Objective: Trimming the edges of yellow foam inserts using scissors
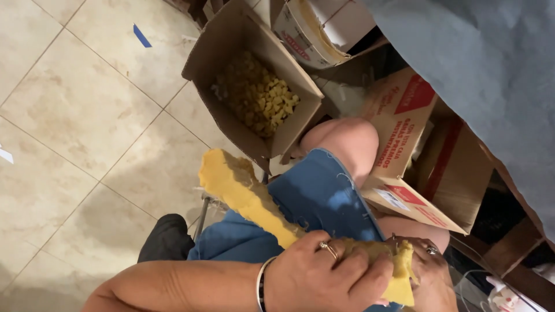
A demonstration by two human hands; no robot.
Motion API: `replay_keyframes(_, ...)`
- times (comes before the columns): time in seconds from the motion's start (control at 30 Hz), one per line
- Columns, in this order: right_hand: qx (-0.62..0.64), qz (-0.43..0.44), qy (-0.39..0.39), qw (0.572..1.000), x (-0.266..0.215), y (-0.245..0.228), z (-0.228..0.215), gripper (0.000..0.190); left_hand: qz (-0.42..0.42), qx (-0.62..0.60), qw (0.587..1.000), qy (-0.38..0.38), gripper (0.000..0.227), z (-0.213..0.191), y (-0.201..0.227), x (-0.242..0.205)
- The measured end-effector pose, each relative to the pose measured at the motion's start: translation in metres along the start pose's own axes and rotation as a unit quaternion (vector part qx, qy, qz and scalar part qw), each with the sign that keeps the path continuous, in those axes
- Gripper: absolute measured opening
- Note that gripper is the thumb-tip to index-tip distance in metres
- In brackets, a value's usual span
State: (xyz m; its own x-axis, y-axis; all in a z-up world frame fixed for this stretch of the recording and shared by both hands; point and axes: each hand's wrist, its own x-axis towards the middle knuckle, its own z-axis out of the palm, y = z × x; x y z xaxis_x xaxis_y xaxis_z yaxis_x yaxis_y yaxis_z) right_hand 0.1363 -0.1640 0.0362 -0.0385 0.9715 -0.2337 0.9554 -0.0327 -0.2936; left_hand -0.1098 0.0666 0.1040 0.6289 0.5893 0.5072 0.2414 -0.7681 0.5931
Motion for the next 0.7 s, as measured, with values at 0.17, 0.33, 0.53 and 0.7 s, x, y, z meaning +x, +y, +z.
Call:
replay_keyframes(0.17,0.018,0.049,-0.01,0.999,-0.019,0.02,0.023,0.038,0.043,-0.073,0.995,-0.049,0.013,0.006,-0.015,0.004)
replay_keyframes(0.33,0.087,0.132,-0.038,0.987,0.001,-0.012,0.008,0.059,0.085,-0.149,0.971,-0.167,0.041,0.032,-0.03,0.02)
replay_keyframes(0.53,0.188,0.125,-0.025,0.974,0.007,-0.034,-0.005,0.055,0.046,-0.201,0.943,-0.261,0.034,0.091,-0.039,0.028)
replay_keyframes(0.7,0.152,0.127,0.072,0.978,-0.005,-0.026,0.015,0.062,0.074,-0.244,0.91,-0.328,0.03,0.123,-0.036,0.017)
